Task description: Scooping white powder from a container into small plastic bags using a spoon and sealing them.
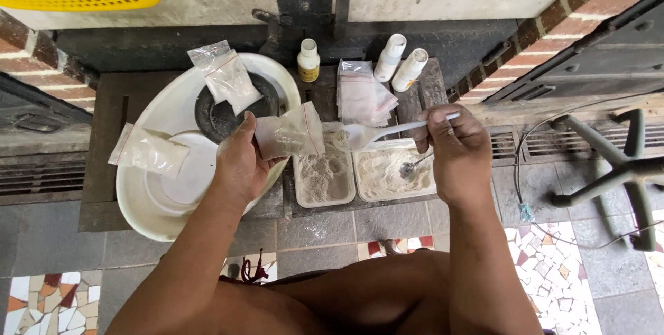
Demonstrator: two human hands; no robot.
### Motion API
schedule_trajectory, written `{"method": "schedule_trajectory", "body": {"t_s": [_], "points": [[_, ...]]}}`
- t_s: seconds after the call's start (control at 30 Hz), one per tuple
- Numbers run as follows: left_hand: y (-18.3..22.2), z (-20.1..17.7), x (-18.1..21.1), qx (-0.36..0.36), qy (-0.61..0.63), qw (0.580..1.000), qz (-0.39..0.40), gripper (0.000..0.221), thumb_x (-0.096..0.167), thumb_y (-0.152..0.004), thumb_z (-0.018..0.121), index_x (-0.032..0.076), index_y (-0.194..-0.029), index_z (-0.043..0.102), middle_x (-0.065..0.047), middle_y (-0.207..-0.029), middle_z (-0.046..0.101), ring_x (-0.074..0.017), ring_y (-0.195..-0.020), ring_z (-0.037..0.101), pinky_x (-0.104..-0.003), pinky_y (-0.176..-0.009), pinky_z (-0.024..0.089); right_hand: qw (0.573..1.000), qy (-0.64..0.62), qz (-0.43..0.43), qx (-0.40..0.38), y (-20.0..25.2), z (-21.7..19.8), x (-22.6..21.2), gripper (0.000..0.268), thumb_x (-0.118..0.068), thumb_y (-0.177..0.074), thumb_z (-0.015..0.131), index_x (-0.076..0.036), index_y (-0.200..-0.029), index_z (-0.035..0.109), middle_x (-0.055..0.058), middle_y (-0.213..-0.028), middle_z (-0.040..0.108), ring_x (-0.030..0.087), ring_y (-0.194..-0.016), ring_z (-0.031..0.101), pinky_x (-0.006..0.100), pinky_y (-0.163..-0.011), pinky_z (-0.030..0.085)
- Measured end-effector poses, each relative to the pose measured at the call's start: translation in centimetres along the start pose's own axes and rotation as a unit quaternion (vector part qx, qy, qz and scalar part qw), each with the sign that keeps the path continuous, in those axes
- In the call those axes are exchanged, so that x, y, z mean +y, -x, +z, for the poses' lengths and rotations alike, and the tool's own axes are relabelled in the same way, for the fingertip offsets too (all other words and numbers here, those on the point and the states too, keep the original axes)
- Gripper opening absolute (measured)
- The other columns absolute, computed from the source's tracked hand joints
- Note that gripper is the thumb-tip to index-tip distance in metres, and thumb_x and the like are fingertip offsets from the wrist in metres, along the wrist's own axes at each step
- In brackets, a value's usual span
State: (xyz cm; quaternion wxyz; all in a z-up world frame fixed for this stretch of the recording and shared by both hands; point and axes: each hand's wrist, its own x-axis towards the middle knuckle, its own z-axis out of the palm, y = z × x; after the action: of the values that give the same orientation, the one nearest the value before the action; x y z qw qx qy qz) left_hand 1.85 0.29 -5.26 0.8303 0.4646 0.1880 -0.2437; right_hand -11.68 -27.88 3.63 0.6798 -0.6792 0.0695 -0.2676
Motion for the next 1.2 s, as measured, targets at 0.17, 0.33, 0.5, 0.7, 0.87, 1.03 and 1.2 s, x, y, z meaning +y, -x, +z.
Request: {"method": "schedule_trajectory", "body": {"t_s": [0.17, 0.33, 0.5, 0.7, 0.87, 1.03, 1.2], "points": [[1.1, 0.8, -0.2, -0.015, -0.007, 1.0, -0.006, 0.038, 0.041, -0.109, 0.048, 0.004, -0.116, 0.056, -0.018, -0.107, 0.068, -0.0354, -0.093, 0.072, -0.051, -0.083, 0.06, 1.0, -0.024, -0.008, 0.006, 0.0, 0.8, -0.7, 0.023, -0.006, -0.111, 0.047, 0.003, -0.097, 0.064, 0.013, -0.068, 0.059, 0.017, -0.057, 0.054, 0.026, -0.064, 0.039], [1.0, 0.8, -0.8, -0.019, -0.013, 1.0, -0.011, 0.038, 0.04, -0.108, 0.05, 0.004, -0.117, 0.056, -0.021, -0.107, 0.069, -0.0373, -0.093, 0.073, -0.052, -0.082, 0.061, 0.999, 0.036, -0.007, 0.007, 0.0, 0.5, 0.1, 0.023, -0.006, -0.111, 0.047, 0.001, -0.097, 0.065, 0.012, -0.069, 0.063, 0.016, -0.058, 0.057, 0.025, -0.066, 0.036], [0.4, 0.4, -1.4, -0.027, -0.03, 0.999, -0.018, 0.039, 0.041, -0.109, 0.046, 0.005, -0.119, 0.054, -0.021, -0.113, 0.069, -0.0373, -0.098, 0.073, -0.049, -0.082, 0.06, 0.999, 0.043, -0.014, 0.009, 0.1, 0.8, 0.7, 0.022, -0.006, -0.111, 0.05, 0.002, -0.098, 0.066, 0.013, -0.069, 0.062, 0.017, -0.057, 0.055, 0.026, -0.064, 0.042], [1.3, 1.4, -1.5, -0.024, -0.038, 0.999, -0.02, 0.039, 0.042, -0.109, 0.043, 0.005, -0.118, 0.054, -0.021, -0.113, 0.069, -0.0388, -0.096, 0.074, -0.05, -0.079, 0.06, 0.99, 0.131, -0.055, -0.002, 1.2, 2.7, -1.3, 0.022, -0.008, -0.109, 0.054, 0.001, -0.096, 0.069, 0.014, -0.069, 0.067, 0.018, -0.054, 0.059, 0.028, -0.059, 0.048], [2.8, 2.6, -1.3, -0.06, -0.012, 0.998, -0.026, 0.039, 0.045, -0.11, 0.04, 0.009, -0.112, 0.055, -0.017, -0.107, 0.07, -0.0343, -0.09, 0.073, -0.045, -0.077, 0.057, 0.954, 0.222, -0.184, -0.084, 2.2, 4.9, -3.7, 0.014, -0.006, -0.102, 0.061, -0.006, -0.095, 0.073, 0.009, -0.079, 0.072, 0.024, -0.064, 0.069, 0.031, -0.064, 0.055], [3.9, 3.4, -0.6, -0.066, 0.017, 0.997, -0.037, 0.043, 0.048, -0.109, 0.038, 0.01, -0.109, 0.057, -0.017, -0.103, 0.071, -0.033, -0.085, 0.073, -0.043, -0.072, 0.057, 0.936, 0.217, -0.269, -0.068, 2.3, 3.9, -1.9, 0.013, -0.001, -0.099, 0.062, -0.008, -0.094, 0.072, 0.006, -0.082, 0.074, 0.021, -0.062, 0.069, 0.03, -0.061, 0.057], [4.4, 3.0, 1.3, -0.019, 0.0, 0.998, -0.058, 0.057, 0.053, -0.107, 0.032, 0.007, -0.129, 0.056, -0.023, -0.116, 0.069, -0.0356, -0.1, 0.069, -0.049, -0.086, 0.053, 0.977, 0.083, -0.193, 0.027, 1.8, 2.2, -0.1, 0.023, -0.008, -0.112, 0.045, -0.006, -0.102, 0.066, 0.004, -0.071, 0.06, 0.012, -0.053, 0.048, 0.023, -0.052, 0.046]]}}
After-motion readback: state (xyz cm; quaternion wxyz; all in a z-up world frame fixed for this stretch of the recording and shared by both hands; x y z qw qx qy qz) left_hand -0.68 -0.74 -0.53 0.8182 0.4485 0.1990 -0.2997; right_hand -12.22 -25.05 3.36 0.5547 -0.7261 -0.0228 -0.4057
